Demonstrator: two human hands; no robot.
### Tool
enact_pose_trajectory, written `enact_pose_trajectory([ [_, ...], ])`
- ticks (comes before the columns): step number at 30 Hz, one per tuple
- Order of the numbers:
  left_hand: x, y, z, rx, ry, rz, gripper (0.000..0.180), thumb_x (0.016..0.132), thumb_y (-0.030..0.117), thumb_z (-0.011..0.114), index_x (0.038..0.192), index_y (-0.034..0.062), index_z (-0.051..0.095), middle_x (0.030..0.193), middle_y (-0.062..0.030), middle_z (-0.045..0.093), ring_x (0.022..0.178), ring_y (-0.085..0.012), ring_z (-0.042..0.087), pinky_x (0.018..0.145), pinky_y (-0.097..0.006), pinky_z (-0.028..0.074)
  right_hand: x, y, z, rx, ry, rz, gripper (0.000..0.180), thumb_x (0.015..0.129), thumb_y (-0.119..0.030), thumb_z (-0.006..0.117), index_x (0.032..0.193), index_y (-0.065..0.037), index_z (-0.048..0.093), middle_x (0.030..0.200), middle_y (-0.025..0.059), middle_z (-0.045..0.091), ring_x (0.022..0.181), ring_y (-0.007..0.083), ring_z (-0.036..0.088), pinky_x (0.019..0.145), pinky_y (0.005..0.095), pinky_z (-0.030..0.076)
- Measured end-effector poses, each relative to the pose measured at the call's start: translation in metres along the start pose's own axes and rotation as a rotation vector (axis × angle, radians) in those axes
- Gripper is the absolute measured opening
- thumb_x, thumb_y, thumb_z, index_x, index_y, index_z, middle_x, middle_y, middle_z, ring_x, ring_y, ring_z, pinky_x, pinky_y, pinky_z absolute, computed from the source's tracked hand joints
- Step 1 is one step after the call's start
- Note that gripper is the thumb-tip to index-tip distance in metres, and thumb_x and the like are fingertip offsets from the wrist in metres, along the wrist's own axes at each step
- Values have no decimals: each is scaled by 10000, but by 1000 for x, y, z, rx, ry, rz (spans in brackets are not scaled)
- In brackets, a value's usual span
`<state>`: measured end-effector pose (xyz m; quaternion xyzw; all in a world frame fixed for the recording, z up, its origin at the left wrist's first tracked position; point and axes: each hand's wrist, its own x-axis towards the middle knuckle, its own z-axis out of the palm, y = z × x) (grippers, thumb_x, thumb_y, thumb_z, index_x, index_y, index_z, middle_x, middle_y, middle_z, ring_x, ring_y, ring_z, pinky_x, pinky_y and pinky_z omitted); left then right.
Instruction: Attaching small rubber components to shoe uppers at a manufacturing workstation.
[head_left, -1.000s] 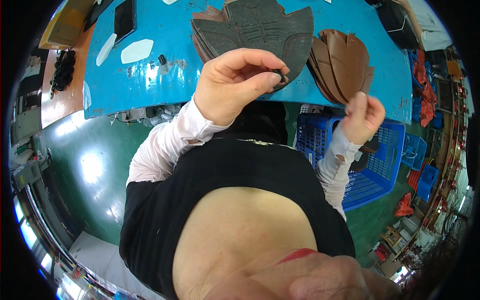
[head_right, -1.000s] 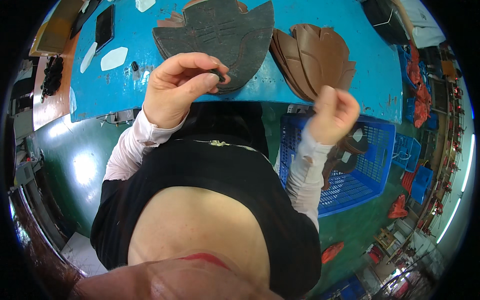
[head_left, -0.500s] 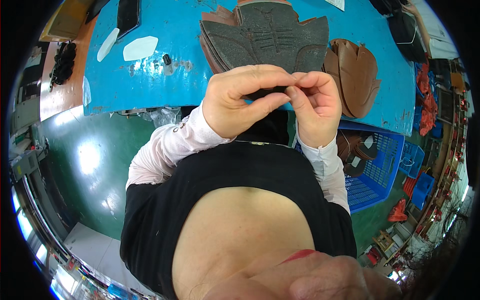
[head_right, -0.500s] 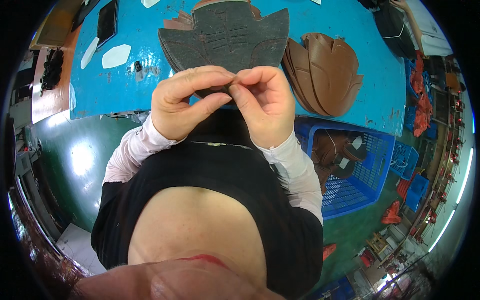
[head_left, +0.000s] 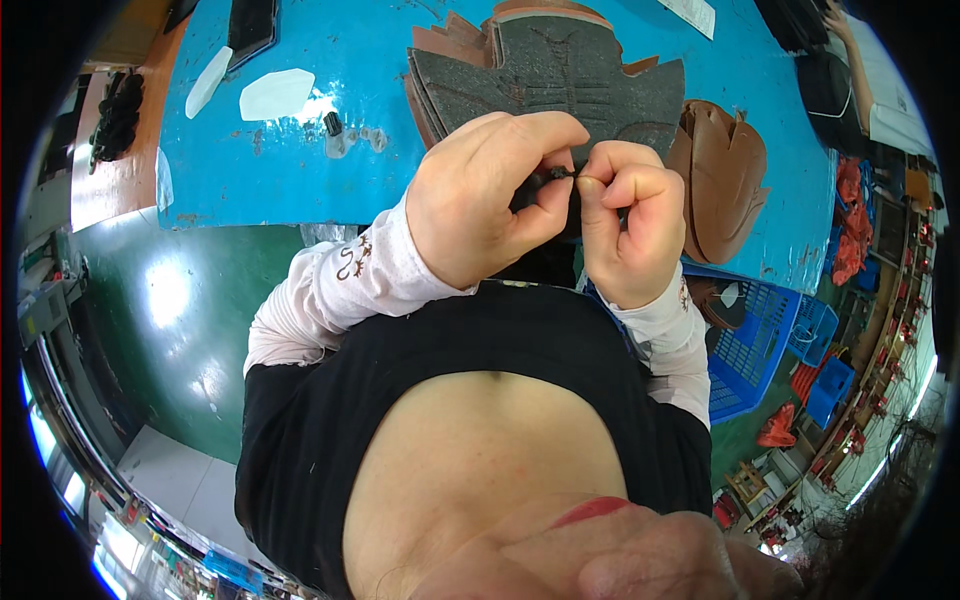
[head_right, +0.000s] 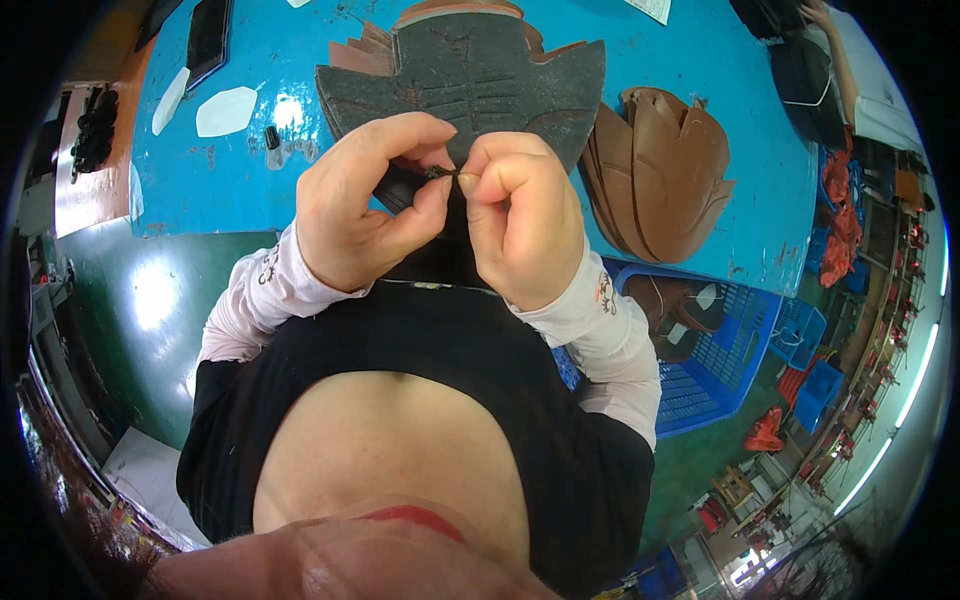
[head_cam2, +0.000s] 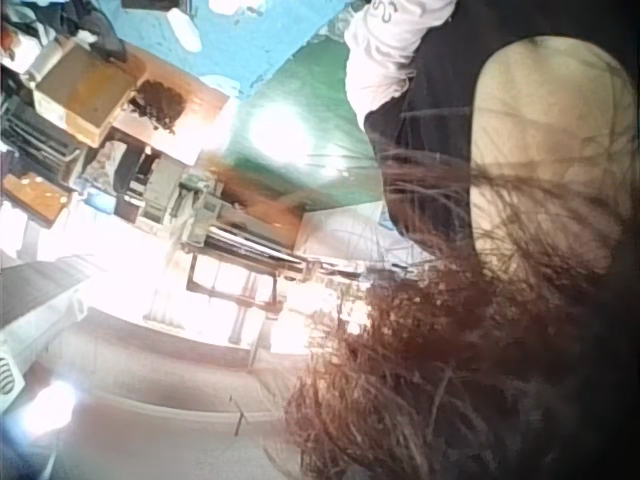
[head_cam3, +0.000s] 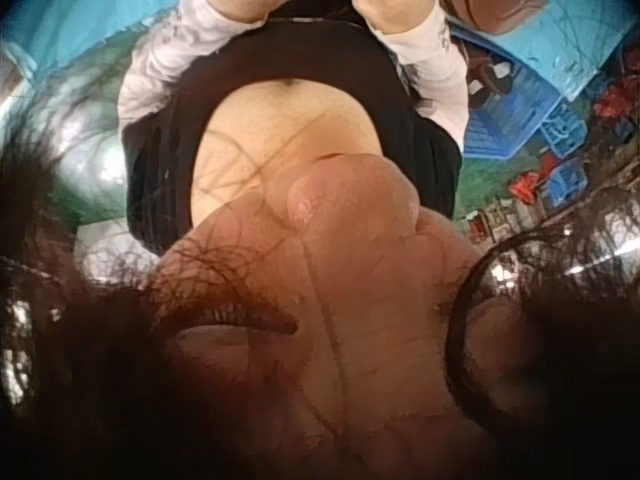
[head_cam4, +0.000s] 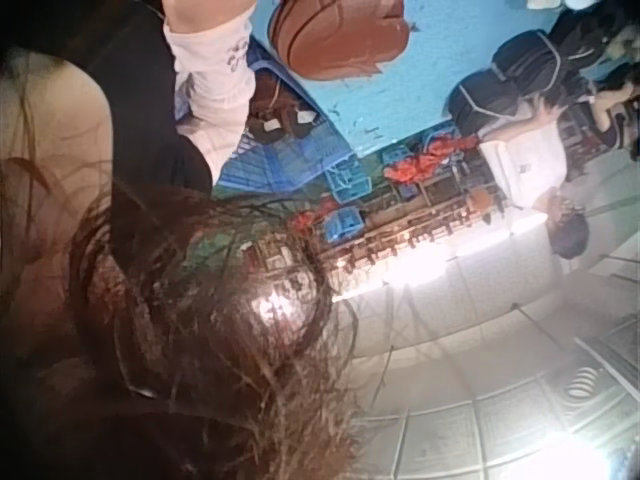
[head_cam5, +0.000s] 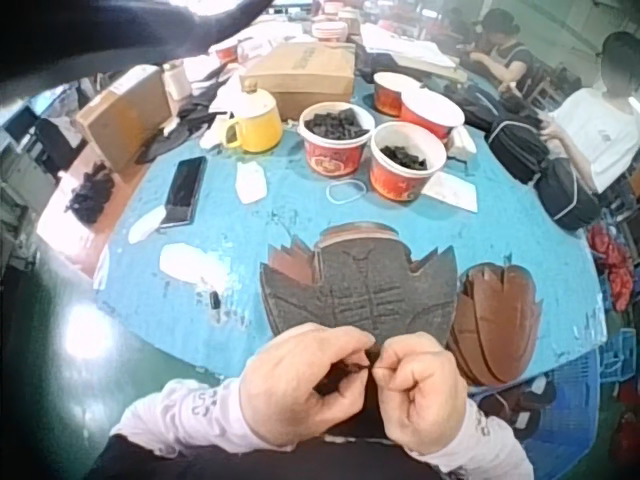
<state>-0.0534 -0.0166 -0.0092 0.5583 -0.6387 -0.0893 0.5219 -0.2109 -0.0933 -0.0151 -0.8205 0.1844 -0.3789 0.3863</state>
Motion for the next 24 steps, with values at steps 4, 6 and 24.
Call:
enact_pose_trajectory([
  [4,2,-3,0,-125,-19,-203,399,702,-65,689,1085,24,623,871,-75,675,767,-183,669,708,-266,530,10,3,-2,-126,-44,-116,269,829,120,628,925,-50,444,926,128,603,770,259,606,694,335,503],
  [6,5,-2,-5,-141,-52,-274,384,698,-68,680,1068,23,629,864,-78,670,766,-198,662,708,-282,529,13,13,-3,-147,30,-129,266,829,119,628,929,-49,447,928,128,605,771,256,607,694,333,503],
  [24,8,-34,-3,124,-289,191,313,614,-37,652,919,33,657,866,-94,609,780,-265,605,677,-362,500,46,43,-30,-378,-267,-172,292,714,134,624,913,-33,491,880,139,596,796,331,605,691,370,509],
])
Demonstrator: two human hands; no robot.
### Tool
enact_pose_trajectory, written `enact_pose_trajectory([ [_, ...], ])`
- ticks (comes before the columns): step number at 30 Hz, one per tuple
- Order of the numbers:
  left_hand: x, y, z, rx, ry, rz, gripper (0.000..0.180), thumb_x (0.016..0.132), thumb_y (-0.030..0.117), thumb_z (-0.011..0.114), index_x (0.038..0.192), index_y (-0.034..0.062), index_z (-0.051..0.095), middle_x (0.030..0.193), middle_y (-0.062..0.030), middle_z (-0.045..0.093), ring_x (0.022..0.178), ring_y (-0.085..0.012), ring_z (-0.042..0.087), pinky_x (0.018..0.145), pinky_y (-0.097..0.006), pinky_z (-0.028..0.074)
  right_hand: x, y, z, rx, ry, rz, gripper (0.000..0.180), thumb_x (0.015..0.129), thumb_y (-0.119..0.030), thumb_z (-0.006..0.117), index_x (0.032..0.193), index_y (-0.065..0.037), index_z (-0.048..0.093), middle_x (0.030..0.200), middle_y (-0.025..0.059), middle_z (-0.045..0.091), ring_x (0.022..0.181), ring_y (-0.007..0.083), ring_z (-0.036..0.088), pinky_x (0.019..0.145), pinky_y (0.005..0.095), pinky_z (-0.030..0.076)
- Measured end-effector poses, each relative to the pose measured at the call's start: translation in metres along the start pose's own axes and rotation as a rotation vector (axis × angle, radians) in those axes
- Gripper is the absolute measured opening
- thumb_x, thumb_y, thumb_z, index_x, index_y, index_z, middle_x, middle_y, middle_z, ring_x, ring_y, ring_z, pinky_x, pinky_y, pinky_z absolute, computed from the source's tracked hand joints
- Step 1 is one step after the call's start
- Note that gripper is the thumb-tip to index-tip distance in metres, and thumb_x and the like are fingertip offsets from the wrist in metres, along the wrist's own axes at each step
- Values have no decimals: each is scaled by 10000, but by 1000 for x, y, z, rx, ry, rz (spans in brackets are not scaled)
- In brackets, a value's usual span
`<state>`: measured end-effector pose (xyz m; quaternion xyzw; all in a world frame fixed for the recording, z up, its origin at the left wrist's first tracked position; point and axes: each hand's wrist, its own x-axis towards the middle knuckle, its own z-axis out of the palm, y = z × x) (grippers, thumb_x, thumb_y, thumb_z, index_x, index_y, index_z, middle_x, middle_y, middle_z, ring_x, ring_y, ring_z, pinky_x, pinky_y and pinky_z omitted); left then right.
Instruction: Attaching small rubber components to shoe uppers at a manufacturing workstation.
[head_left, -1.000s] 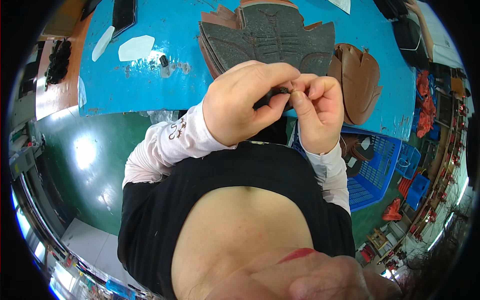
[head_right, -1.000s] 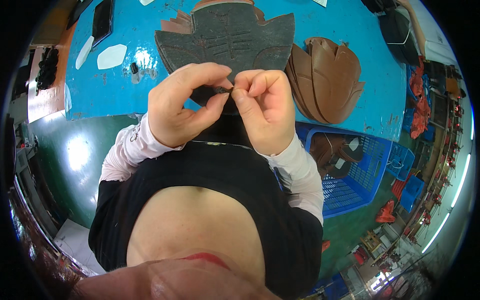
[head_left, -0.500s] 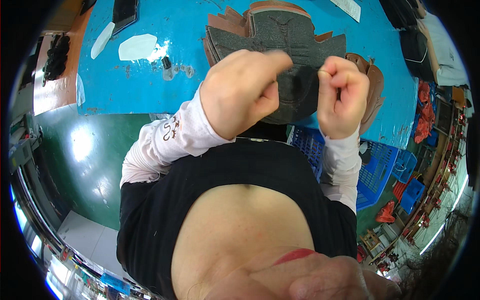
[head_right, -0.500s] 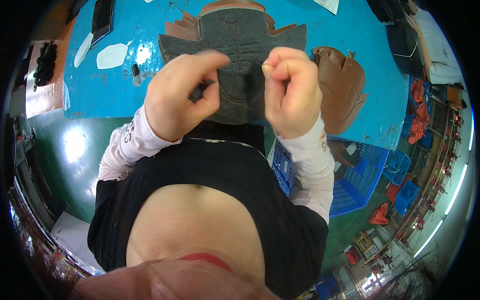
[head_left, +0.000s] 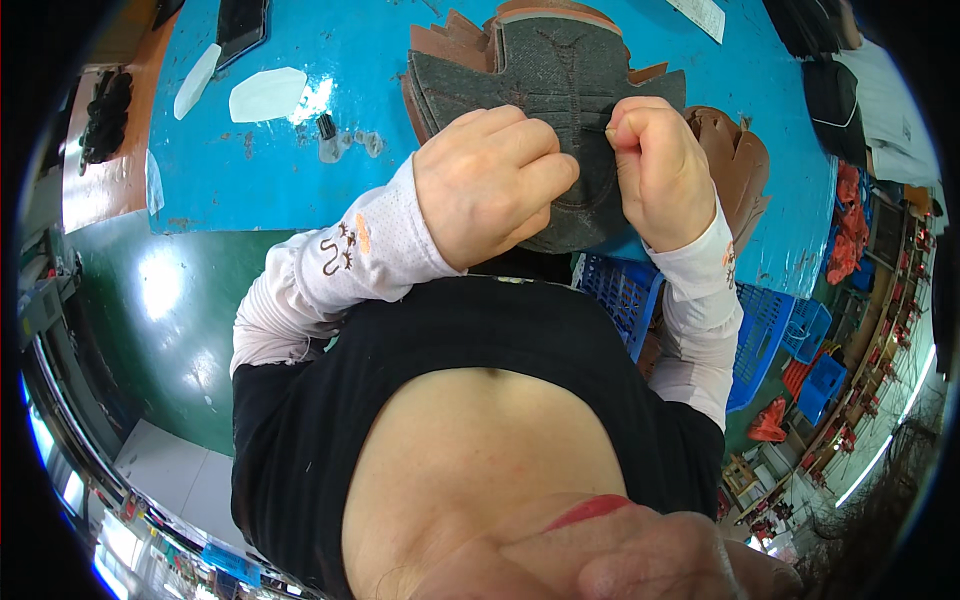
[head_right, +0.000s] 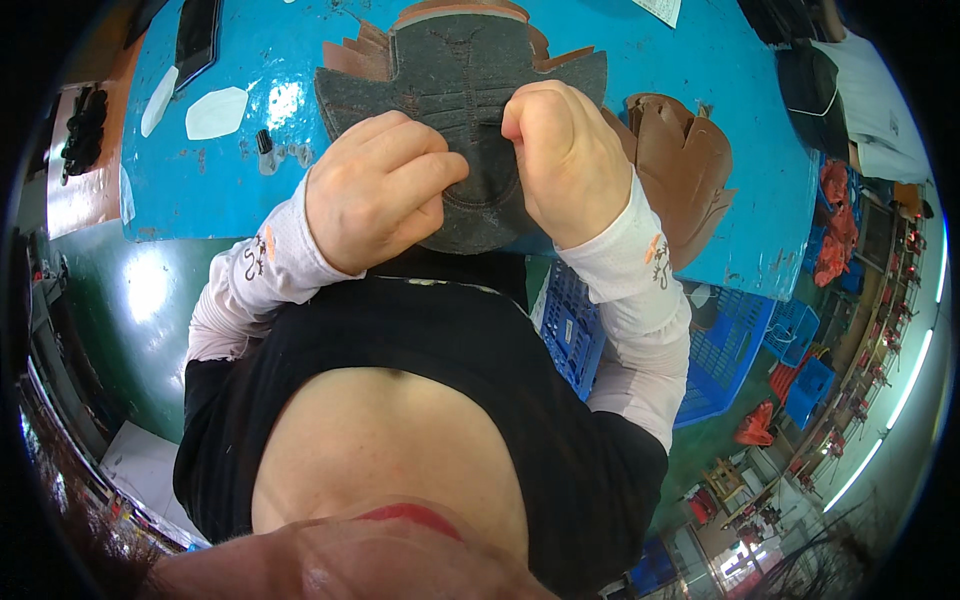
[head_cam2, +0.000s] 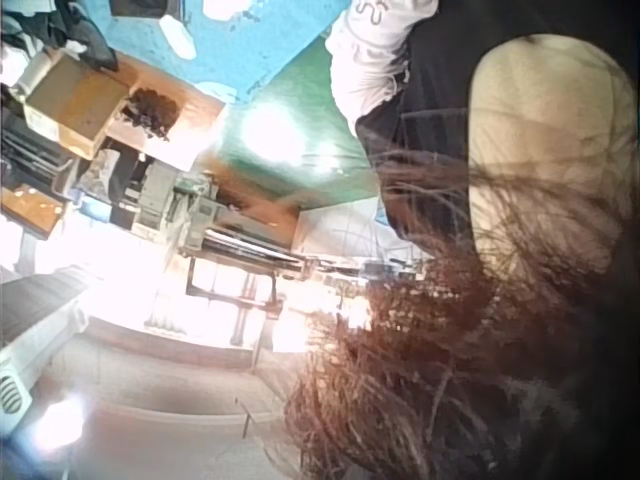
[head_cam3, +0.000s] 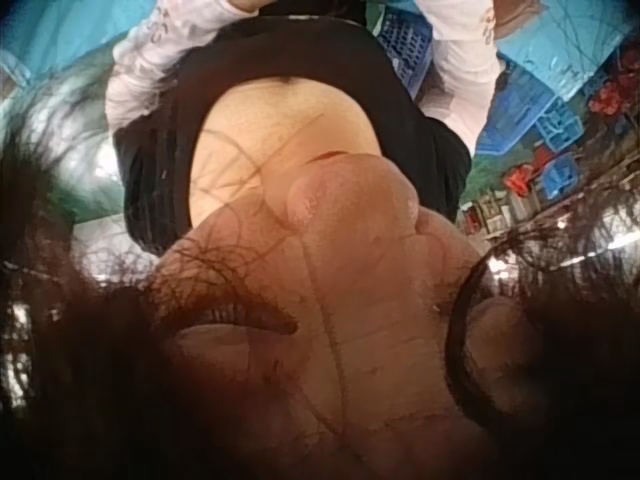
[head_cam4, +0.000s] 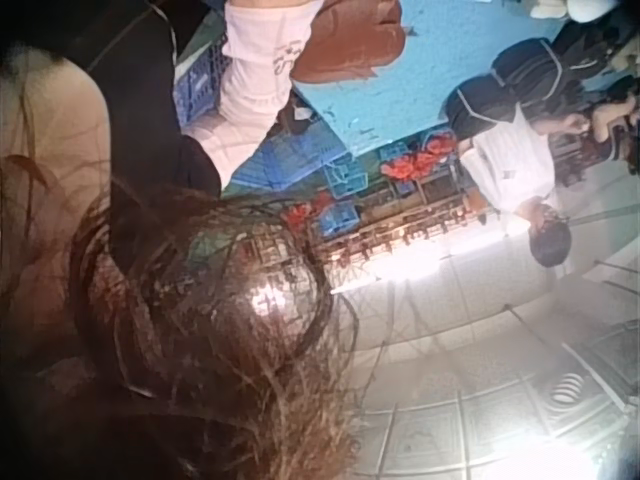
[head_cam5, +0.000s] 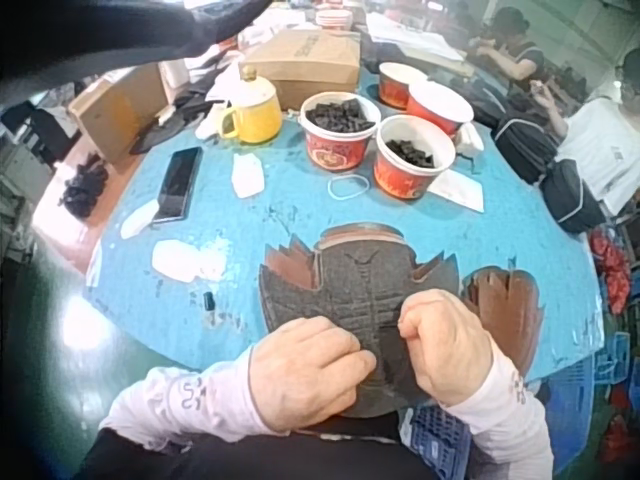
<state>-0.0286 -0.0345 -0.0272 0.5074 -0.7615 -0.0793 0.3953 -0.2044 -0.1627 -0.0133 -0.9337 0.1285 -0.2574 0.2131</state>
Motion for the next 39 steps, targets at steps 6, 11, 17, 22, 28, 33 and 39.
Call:
enact_pose_trajectory([
  [6,12,16,10,169,57,-151,454,622,-34,650,1075,-3,648,788,-89,559,707,-257,564,645,-365,485,0,1,1,-48,-9,20,236,738,105,609,896,-34,502,866,135,598,798,329,607,677,378,507],
  [11,14,14,15,295,-24,-109,504,637,30,697,1134,-25,638,776,-78,530,706,-243,533,671,-339,482,-2,2,4,-95,42,32,209,748,86,609,910,-35,556,857,126,609,797,323,609,677,382,508],
  [17,12,16,19,332,-16,-90,508,639,28,700,1139,-29,635,802,-81,541,721,-245,542,685,-339,485,-17,-7,6,-225,229,0,261,672,80,639,869,-75,711,873,55,618,764,246,595,667,330,494],
  [22,10,19,17,325,-30,-92,496,660,14,695,1150,-19,631,801,-84,545,731,-256,547,691,-346,489,-29,-1,15,-274,253,-6,282,670,76,639,901,-67,714,883,46,611,748,242,576,649,330,486],
  [28,-5,28,3,-105,163,-193,316,756,-67,690,1060,12,656,911,-89,644,820,-204,624,702,-292,505,-42,-39,7,46,459,261,214,800,94,663,971,-31,695,977,113,649,849,209,646,699,276,518],
  [33,-27,34,2,-637,263,-225,197,830,-105,670,1004,-11,655,1008,-113,677,813,-156,637,693,-249,509,-47,-80,29,579,376,309,176,840,63,684,995,-1,629,950,101,661,816,142,626,693,255,505],
  [39,-29,48,-9,-573,278,-370,203,817,-86,694,1005,-15,663,966,-105,678,805,-144,641,686,-253,509,-50,-80,29,1005,289,428,237,899,83,593,1065,-27,465,1018,102,589,861,109,555,766,241,475],
])
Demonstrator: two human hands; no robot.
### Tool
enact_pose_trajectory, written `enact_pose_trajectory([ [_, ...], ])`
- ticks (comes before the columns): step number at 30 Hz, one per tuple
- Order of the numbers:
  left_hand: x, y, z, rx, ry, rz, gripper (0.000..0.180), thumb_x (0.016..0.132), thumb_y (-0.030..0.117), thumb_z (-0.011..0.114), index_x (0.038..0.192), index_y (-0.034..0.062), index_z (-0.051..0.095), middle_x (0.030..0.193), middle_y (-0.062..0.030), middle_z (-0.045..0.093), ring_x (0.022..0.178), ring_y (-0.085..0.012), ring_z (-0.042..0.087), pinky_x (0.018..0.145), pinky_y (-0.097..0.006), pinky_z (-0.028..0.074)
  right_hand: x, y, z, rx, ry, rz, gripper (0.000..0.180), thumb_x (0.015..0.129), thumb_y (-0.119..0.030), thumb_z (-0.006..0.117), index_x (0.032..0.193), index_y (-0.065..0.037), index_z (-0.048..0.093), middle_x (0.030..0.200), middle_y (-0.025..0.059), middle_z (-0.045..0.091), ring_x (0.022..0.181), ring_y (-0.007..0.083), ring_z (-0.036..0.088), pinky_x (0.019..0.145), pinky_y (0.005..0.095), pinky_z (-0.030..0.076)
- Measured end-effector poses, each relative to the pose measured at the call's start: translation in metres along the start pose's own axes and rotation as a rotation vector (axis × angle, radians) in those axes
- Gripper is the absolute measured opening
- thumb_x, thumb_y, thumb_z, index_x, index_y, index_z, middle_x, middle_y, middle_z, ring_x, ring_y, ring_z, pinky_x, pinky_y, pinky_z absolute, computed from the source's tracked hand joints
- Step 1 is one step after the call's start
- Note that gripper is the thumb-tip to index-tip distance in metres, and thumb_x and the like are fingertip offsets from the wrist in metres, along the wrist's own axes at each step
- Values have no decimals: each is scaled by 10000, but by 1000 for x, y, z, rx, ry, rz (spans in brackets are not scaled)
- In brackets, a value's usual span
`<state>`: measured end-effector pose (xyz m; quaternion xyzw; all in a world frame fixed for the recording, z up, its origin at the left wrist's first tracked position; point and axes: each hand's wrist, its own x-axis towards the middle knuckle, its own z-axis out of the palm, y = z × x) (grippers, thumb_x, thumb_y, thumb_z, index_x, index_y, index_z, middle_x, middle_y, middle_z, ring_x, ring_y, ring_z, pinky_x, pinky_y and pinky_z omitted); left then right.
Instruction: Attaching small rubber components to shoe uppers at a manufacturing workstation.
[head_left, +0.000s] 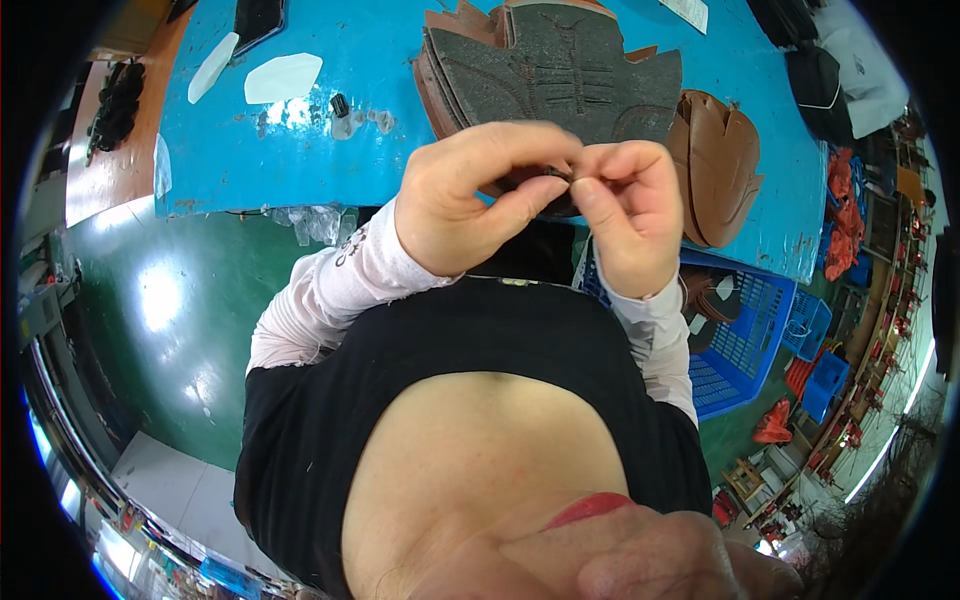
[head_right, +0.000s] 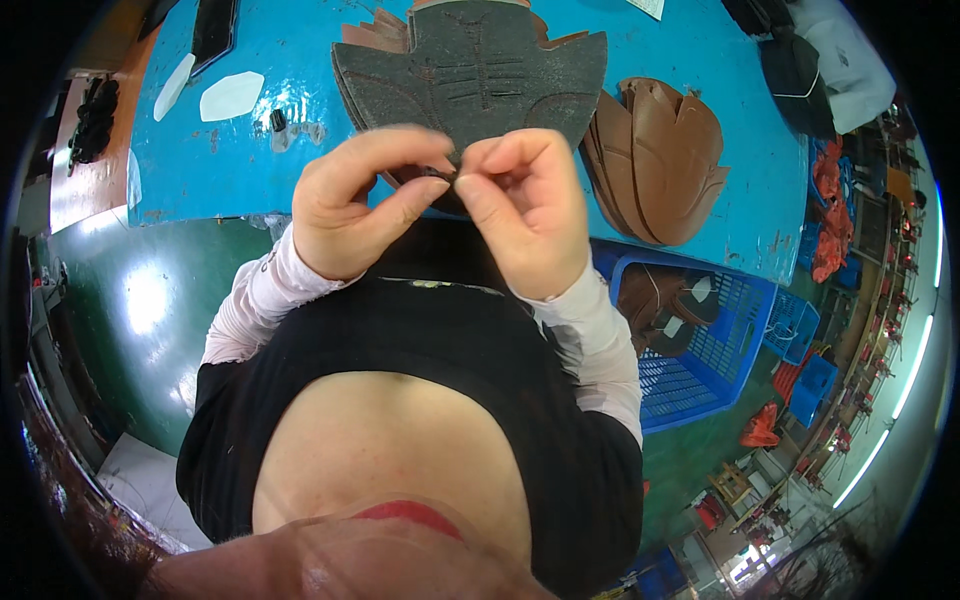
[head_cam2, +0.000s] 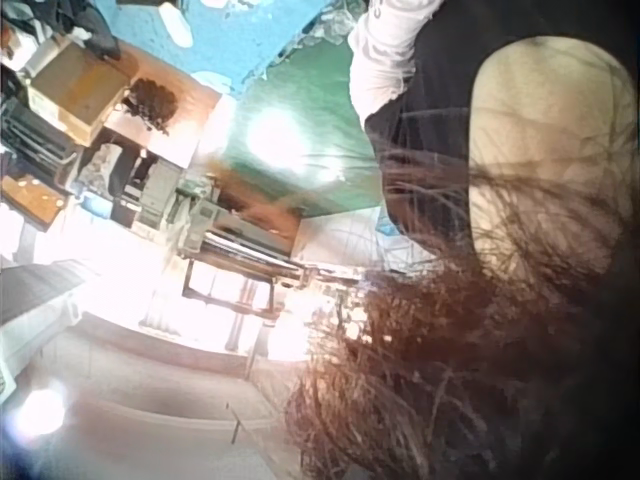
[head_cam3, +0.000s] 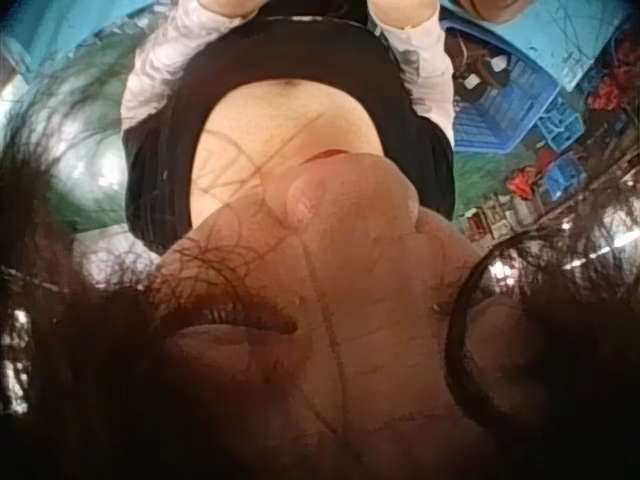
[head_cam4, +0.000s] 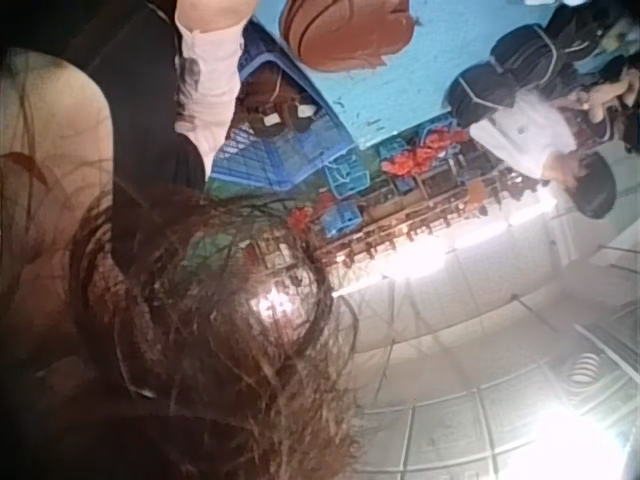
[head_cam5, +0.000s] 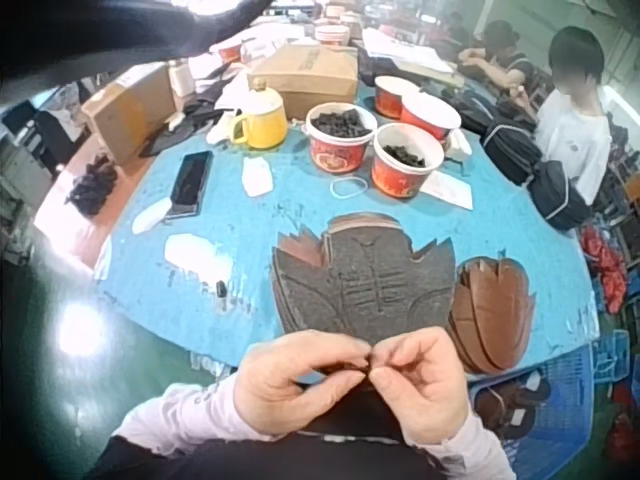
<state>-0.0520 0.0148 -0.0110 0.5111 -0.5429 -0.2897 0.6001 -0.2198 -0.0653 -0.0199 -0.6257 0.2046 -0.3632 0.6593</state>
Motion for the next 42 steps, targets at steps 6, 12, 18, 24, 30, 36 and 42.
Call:
enact_pose_trajectory([
  [6,8,-28,-11,574,28,427,288,716,-82,700,992,-3,674,912,-122,641,799,-279,633,684,-344,518,45,-3,-17,-819,62,-234,194,826,61,662,962,-28,556,859,83,617,790,203,616,727,301,500],
  [12,10,-36,-13,591,-8,406,289,711,-65,698,992,-1,672,920,-124,631,810,-296,622,689,-365,514,80,3,-26,-1071,-293,-577,257,750,48,665,967,-44,564,858,89,608,791,300,591,710,365,488],
  [18,20,-36,-10,721,30,418,306,721,-41,689,1025,-11,667,923,-118,618,811,-285,612,701,-354,512,86,1,-25,-1132,-374,-612,251,728,26,643,959,-48,579,861,84,608,791,286,595,702,344,490],
  [24,29,-28,-8,886,-148,302,369,703,41,641,1064,-37,657,919,-102,576,818,-262,581,720,-339,505,82,6,-32,-1152,-200,-662,255,693,25,667,931,-67,661,870,61,601,779,270,592,680,334,493],
  [30,27,-31,-6,878,-124,319,376,690,28,642,1061,-27,655,927,-106,579,821,-268,583,736,-344,506,69,4,-23,-1394,-196,-691,224,671,-40,692,885,-109,701,869,29,582,835,235,568,676,359,451],
  [36,23,-30,-13,638,35,335,291,740,-74,704,1020,-2,668,977,-136,642,845,-259,637,712,-321,515,51,0,-22,-1158,8,-606,260,700,42,700,915,-105,710,926,39,615,862,229,564,733,330,452],
  [42,1,-20,-9,-259,54,63,196,792,-108,701,965,-17,684,961,-124,677,899,-189,646,750,-266,512,15,0,13,-327,6,-255,279,766,101,732,1016,17,640,967,126,648,865,199,622,760,273,495],
])
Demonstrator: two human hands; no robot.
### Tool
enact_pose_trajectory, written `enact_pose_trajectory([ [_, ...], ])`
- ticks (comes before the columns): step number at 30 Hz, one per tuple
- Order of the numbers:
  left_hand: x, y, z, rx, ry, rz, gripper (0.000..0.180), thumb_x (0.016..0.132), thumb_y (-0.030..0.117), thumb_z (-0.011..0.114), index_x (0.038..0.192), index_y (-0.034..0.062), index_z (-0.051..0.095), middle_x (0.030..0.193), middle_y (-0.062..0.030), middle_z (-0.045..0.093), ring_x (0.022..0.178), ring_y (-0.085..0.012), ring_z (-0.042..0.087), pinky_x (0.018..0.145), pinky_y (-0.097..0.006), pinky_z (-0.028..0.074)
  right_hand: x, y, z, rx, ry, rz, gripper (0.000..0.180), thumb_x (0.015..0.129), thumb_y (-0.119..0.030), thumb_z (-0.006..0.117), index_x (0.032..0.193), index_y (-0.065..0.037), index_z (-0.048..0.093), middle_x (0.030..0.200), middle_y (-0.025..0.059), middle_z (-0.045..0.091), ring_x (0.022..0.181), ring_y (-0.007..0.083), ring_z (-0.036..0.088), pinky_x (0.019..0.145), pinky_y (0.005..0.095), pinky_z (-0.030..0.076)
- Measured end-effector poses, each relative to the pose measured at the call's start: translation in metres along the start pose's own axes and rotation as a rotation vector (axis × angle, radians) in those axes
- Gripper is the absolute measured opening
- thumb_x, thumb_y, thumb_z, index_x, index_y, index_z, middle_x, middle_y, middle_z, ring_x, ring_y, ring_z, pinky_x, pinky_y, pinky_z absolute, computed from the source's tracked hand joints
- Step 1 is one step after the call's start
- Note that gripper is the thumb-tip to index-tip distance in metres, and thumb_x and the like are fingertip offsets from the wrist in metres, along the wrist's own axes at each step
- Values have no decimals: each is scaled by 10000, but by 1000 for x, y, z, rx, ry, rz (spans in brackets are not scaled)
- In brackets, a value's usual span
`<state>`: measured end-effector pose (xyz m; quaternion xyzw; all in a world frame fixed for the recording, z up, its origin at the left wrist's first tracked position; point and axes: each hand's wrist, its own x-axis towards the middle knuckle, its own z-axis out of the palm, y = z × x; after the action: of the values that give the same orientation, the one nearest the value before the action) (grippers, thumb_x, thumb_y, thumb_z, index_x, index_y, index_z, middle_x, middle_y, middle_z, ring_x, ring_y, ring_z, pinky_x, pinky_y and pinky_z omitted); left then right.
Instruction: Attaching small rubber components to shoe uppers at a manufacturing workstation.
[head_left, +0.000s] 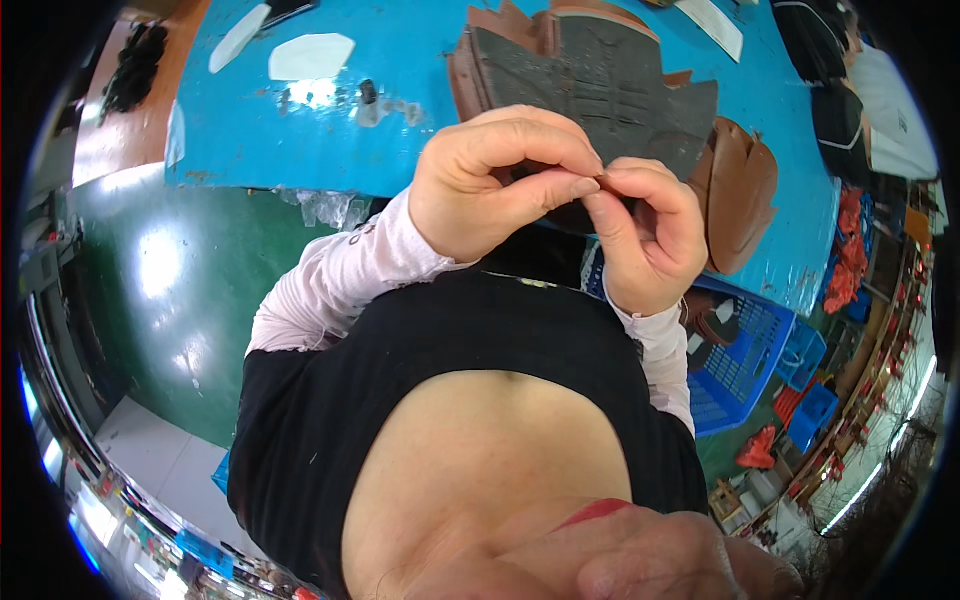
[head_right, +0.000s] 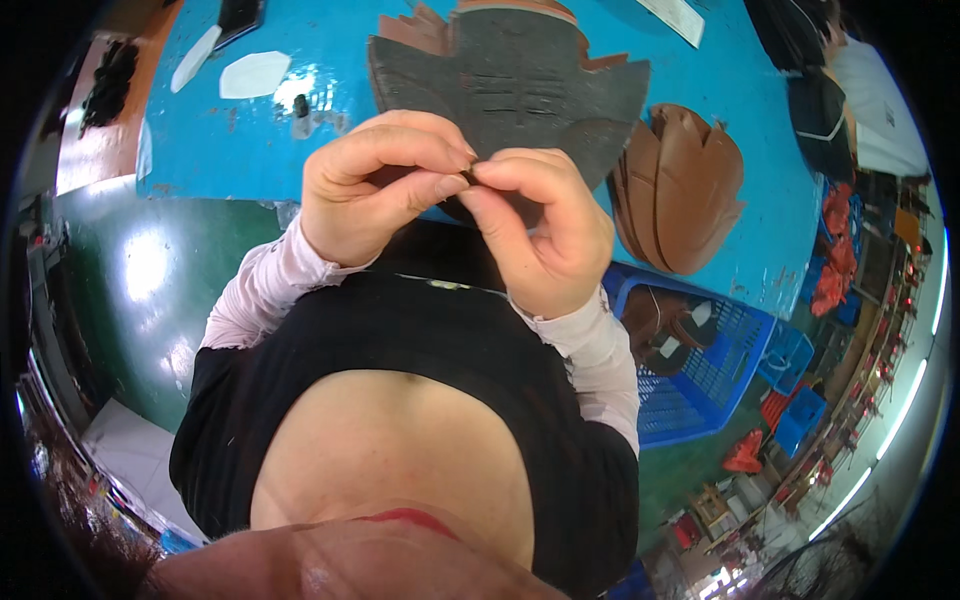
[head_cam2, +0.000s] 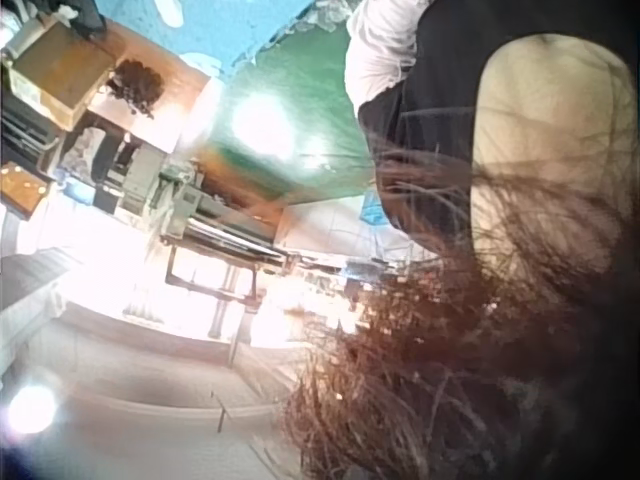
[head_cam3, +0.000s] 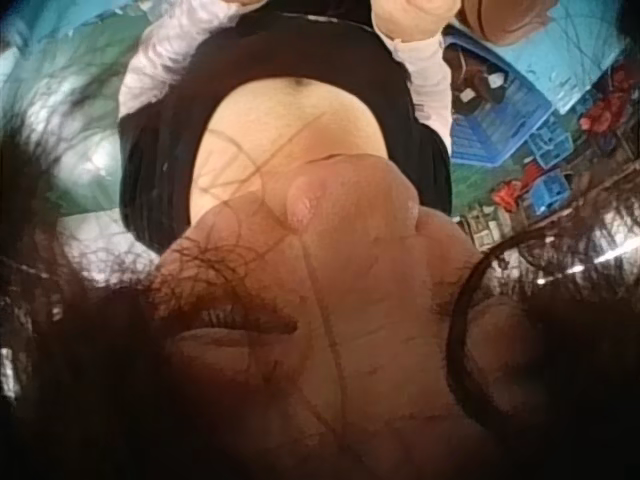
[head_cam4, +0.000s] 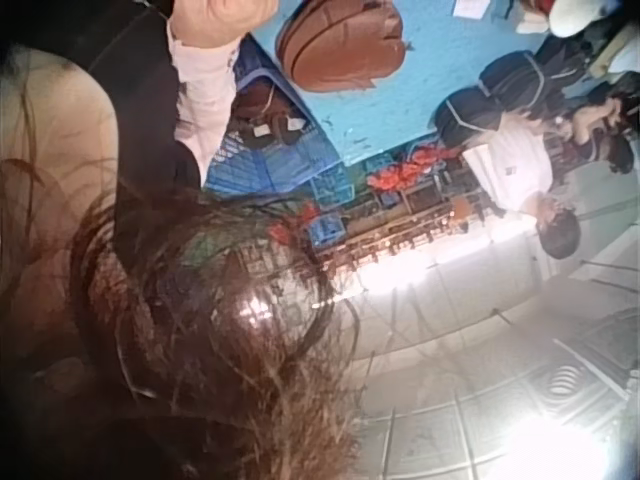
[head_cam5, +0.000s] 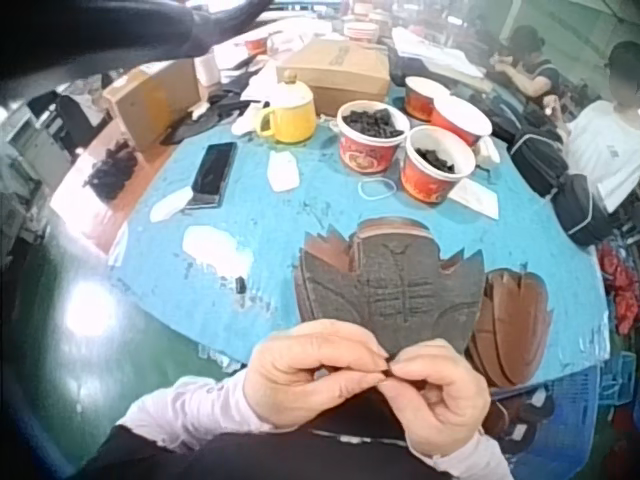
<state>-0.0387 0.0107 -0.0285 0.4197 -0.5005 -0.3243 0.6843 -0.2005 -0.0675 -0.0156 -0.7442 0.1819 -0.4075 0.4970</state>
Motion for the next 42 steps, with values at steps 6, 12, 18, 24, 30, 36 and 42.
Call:
enact_pose_trajectory([
  [6,-22,-2,-54,878,85,202,324,738,-134,634,1033,-11,681,979,-138,648,880,-274,630,757,-332,508,-14,2,-18,-133,126,-22,223,809,146,648,995,31,607,972,147,622,894,208,586,800,292,481],
  [12,-36,-13,-84,1156,-98,135,478,694,-118,581,1153,6,636,1045,-148,633,896,-337,602,798,-421,500,-16,4,-11,-200,33,-110,207,814,135,654,990,32,616,938,141,634,841,202,588,780,282,477],
  [18,-34,-13,-118,923,60,3,235,871,-25,636,1092,35,688,987,-136,689,850,-237,687,716,-300,538,-18,4,-9,-222,112,-96,198,812,126,670,981,34,622,935,142,641,827,198,594,726,276,486],
  [24,-42,-26,-119,904,114,43,272,866,-18,642,1131,34,671,1062,-144,698,932,-232,691,796,-282,541,-23,5,-5,-213,105,-88,188,819,117,674,982,36,626,949,146,645,816,179,592,721,257,483],
  [30,-34,-31,-136,1294,209,150,270,855,9,657,1122,42,676,1045,-143,677,903,-255,670,778,-313,533,-26,5,-4,-198,125,-80,184,822,110,676,984,37,628,951,146,646,806,170,591,711,251,484],
  [36,-24,-14,-121,914,226,-112,243,872,33,669,1115,21,653,1039,-134,665,934,-227,665,802,-303,528,-23,1,-7,-181,126,-54,203,825,94,685,1008,28,627,947,124,648,805,152,593,716,244,483],
  [42,-17,15,-38,-328,71,-133,259,896,-46,613,1148,6,588,1100,-178,653,1019,-277,653,873,-362,542,-2,-19,13,139,56,101,328,843,61,690,1146,4,580,1024,85,654,906,128,617,814,253,483],
])
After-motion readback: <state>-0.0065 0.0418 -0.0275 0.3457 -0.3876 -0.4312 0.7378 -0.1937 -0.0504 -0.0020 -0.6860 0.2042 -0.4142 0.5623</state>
